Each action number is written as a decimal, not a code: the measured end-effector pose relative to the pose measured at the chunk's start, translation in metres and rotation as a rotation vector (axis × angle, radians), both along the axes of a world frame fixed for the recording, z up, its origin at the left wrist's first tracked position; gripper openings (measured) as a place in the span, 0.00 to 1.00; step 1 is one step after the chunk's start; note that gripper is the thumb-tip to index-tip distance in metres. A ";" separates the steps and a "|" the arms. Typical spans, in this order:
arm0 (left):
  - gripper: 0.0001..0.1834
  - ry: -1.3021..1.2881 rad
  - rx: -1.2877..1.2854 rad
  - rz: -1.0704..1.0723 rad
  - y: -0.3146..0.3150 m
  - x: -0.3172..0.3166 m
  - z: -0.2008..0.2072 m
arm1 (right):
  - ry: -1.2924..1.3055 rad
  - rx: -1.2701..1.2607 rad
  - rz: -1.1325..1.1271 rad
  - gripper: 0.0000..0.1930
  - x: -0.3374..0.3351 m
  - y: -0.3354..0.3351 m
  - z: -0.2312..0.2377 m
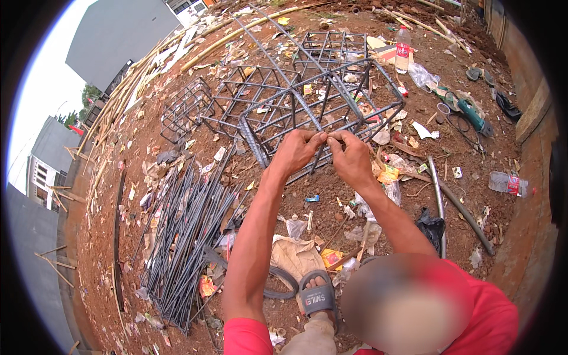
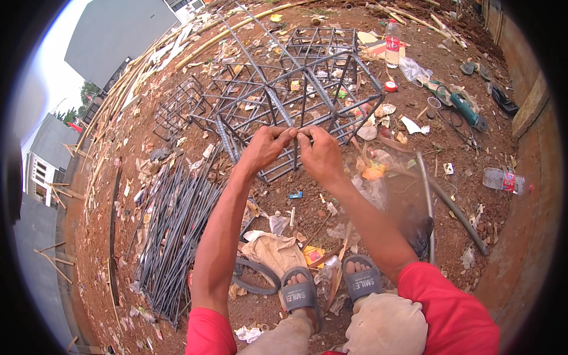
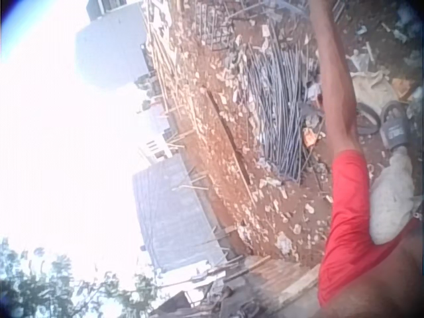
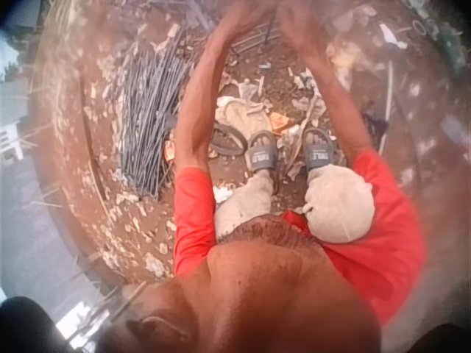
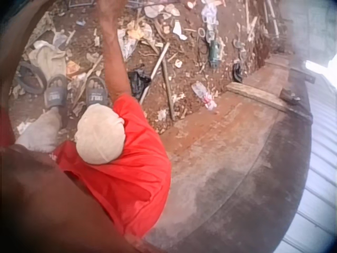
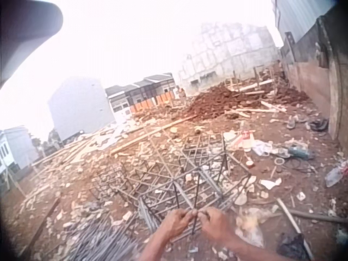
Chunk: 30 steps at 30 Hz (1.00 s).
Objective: The person assembles metal rebar cages by hand and using pliers, securing individual rods together with thin wire and cutting the wire to length.
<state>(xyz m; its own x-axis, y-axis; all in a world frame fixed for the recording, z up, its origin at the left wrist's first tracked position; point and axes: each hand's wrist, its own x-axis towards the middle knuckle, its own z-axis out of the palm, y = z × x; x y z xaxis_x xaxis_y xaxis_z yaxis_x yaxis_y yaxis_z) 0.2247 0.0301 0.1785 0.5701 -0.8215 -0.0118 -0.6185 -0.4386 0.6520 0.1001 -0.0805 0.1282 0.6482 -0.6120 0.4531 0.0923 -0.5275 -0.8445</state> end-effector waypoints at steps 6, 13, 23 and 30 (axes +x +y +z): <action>0.20 -0.125 -0.088 -0.010 0.004 -0.010 -0.007 | 0.101 0.472 -0.016 0.13 -0.011 0.005 -0.021; 0.20 -0.200 -0.086 0.053 0.004 -0.024 -0.005 | 0.003 0.034 -0.045 0.11 -0.026 0.016 -0.033; 0.21 -0.211 -0.045 0.087 0.009 -0.014 -0.005 | -0.100 -0.020 0.140 0.04 -0.033 0.024 0.015; 0.23 -0.199 -0.086 0.017 0.000 -0.022 -0.005 | -0.239 -0.308 0.209 0.05 -0.012 -0.037 0.032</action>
